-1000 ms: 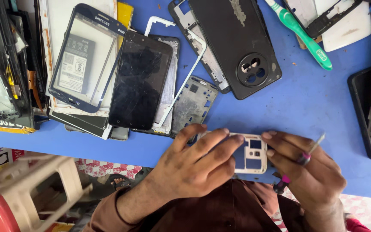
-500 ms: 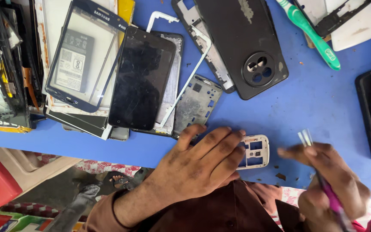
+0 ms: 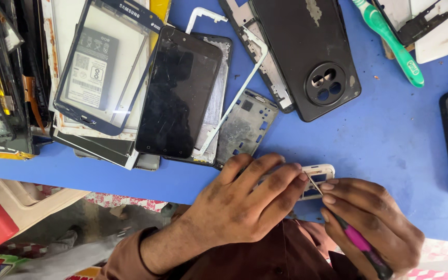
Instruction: The person uses a small screwdriver to remove screws from a white mobile phone frame on a cluttered workbench. They repeatedly pry and adjust the frame while handling various disassembled phone parts nearby.
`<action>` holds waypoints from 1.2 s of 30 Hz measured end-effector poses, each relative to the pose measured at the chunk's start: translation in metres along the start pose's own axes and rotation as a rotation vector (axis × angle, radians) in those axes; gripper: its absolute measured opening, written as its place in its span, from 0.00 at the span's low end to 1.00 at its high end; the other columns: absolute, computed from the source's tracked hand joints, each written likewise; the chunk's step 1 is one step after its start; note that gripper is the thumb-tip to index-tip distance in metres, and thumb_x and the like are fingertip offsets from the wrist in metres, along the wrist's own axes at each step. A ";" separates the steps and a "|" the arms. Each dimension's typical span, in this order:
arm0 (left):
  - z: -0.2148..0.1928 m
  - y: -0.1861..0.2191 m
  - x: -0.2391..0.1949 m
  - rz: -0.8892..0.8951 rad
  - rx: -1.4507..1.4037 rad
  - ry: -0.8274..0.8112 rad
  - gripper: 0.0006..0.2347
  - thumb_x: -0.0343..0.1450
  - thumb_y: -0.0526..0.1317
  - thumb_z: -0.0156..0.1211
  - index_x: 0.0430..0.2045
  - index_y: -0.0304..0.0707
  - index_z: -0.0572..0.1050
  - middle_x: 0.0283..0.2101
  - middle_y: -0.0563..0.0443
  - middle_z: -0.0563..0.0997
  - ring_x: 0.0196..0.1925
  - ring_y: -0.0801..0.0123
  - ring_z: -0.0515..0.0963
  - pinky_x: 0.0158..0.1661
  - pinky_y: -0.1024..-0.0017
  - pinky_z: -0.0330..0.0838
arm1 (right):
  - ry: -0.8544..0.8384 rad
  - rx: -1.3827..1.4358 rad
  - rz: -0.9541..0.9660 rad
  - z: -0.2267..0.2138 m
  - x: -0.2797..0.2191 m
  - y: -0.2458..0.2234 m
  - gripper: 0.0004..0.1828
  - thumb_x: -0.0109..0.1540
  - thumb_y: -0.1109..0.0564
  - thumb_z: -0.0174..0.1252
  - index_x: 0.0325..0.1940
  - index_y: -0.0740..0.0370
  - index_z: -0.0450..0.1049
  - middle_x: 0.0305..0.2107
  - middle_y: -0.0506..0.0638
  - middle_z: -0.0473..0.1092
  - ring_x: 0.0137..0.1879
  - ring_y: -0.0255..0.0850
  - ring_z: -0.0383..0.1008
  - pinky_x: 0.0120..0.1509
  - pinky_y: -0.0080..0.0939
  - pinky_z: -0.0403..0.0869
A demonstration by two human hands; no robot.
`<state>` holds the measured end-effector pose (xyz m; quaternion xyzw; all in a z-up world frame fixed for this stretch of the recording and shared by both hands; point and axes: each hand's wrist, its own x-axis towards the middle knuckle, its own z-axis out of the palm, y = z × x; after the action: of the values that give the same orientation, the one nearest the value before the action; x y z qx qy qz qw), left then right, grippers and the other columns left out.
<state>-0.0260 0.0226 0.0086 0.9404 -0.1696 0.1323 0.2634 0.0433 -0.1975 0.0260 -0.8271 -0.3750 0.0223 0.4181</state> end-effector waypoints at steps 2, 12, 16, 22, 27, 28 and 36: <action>-0.001 -0.001 -0.001 0.013 -0.017 -0.022 0.12 0.80 0.39 0.60 0.56 0.34 0.75 0.58 0.47 0.76 0.49 0.65 0.77 0.45 0.66 0.73 | 0.014 0.034 0.014 -0.001 0.001 0.003 0.14 0.53 0.69 0.68 0.41 0.72 0.74 0.39 0.62 0.76 0.50 0.54 0.81 0.54 0.49 0.83; 0.008 0.014 0.002 -0.409 -0.756 0.113 0.19 0.75 0.30 0.69 0.58 0.34 0.69 0.54 0.47 0.78 0.55 0.60 0.84 0.52 0.70 0.82 | 0.057 0.124 0.031 0.007 -0.010 0.012 0.10 0.56 0.65 0.65 0.38 0.72 0.72 0.37 0.64 0.76 0.52 0.61 0.80 0.60 0.59 0.81; 0.009 0.016 0.002 -0.560 -0.874 0.092 0.15 0.75 0.28 0.63 0.56 0.32 0.72 0.54 0.43 0.80 0.55 0.60 0.86 0.52 0.70 0.85 | 0.112 0.121 0.036 0.012 -0.014 0.017 0.07 0.59 0.64 0.63 0.37 0.71 0.73 0.36 0.64 0.77 0.50 0.59 0.82 0.58 0.56 0.84; 0.008 0.017 0.004 -0.612 -0.976 0.096 0.12 0.77 0.27 0.60 0.54 0.32 0.74 0.50 0.45 0.81 0.51 0.67 0.86 0.52 0.75 0.83 | 0.133 0.122 0.027 0.015 -0.019 0.022 0.07 0.61 0.62 0.63 0.36 0.70 0.72 0.35 0.62 0.77 0.48 0.56 0.82 0.54 0.53 0.85; 0.010 0.018 0.005 -0.689 -1.061 0.075 0.10 0.76 0.27 0.61 0.51 0.31 0.76 0.49 0.46 0.80 0.49 0.72 0.84 0.47 0.77 0.81 | 0.143 0.135 0.013 0.015 -0.019 0.022 0.08 0.60 0.63 0.64 0.36 0.70 0.72 0.34 0.62 0.77 0.49 0.56 0.82 0.54 0.53 0.85; 0.011 0.019 0.006 -0.691 -1.082 0.083 0.10 0.76 0.27 0.61 0.51 0.31 0.76 0.50 0.46 0.80 0.49 0.72 0.84 0.48 0.77 0.82 | 0.130 0.147 0.010 0.014 -0.018 0.022 0.08 0.59 0.63 0.64 0.36 0.70 0.72 0.35 0.62 0.77 0.49 0.57 0.82 0.55 0.54 0.85; 0.021 0.024 0.006 -0.670 -0.995 0.146 0.08 0.75 0.27 0.64 0.47 0.34 0.77 0.49 0.48 0.82 0.49 0.71 0.85 0.46 0.77 0.82 | 0.010 0.112 -0.007 0.003 -0.006 0.013 0.12 0.56 0.66 0.66 0.38 0.70 0.70 0.38 0.65 0.76 0.53 0.58 0.80 0.57 0.55 0.82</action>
<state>-0.0269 -0.0094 0.0044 0.6951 0.1128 0.0111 0.7099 0.0458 -0.2042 0.0126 -0.8012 -0.3741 0.0376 0.4655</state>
